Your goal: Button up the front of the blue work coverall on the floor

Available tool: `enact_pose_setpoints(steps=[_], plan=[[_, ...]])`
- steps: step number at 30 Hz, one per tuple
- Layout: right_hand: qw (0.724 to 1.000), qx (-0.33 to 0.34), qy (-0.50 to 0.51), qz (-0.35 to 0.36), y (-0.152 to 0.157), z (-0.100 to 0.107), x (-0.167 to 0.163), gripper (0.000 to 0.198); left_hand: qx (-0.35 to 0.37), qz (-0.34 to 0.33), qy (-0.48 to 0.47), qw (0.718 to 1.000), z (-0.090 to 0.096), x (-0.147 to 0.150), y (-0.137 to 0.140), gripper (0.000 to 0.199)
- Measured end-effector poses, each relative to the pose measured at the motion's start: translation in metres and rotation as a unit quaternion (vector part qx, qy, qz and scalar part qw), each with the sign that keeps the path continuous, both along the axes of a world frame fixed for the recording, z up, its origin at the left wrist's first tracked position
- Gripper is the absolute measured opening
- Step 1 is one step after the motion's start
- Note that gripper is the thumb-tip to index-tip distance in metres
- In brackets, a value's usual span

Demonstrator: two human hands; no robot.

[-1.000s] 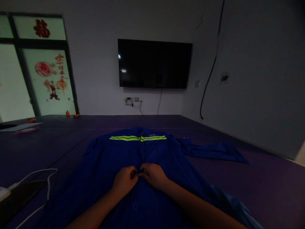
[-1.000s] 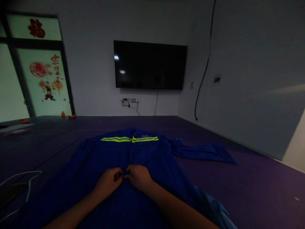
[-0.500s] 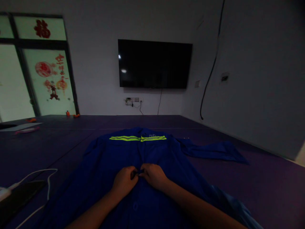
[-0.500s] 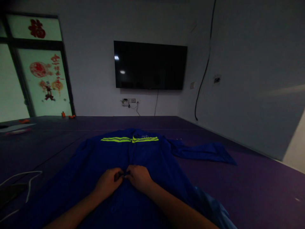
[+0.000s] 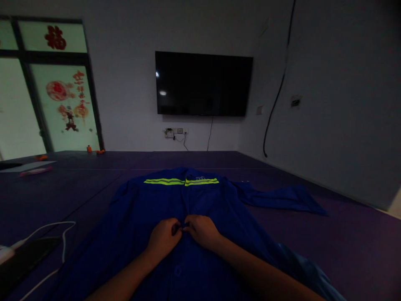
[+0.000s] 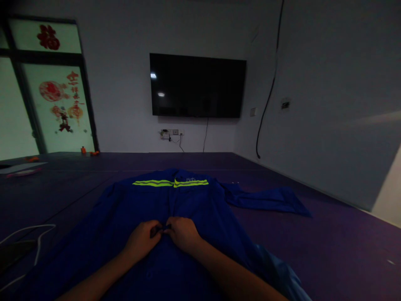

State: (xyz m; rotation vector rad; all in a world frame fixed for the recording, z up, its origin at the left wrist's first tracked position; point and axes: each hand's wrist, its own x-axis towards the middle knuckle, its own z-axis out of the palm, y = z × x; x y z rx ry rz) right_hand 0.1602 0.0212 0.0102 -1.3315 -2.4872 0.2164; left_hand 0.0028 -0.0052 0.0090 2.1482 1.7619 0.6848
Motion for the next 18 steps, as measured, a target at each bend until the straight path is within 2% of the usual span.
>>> enact_pose_setpoints(steps=[18], plan=[[1.000,0.003,0.004,-0.018,0.0005,-0.0019,-0.0002,0.020,0.005,0.002,-0.005,1.000,-0.0015,-0.0003,-0.0002,0.019]])
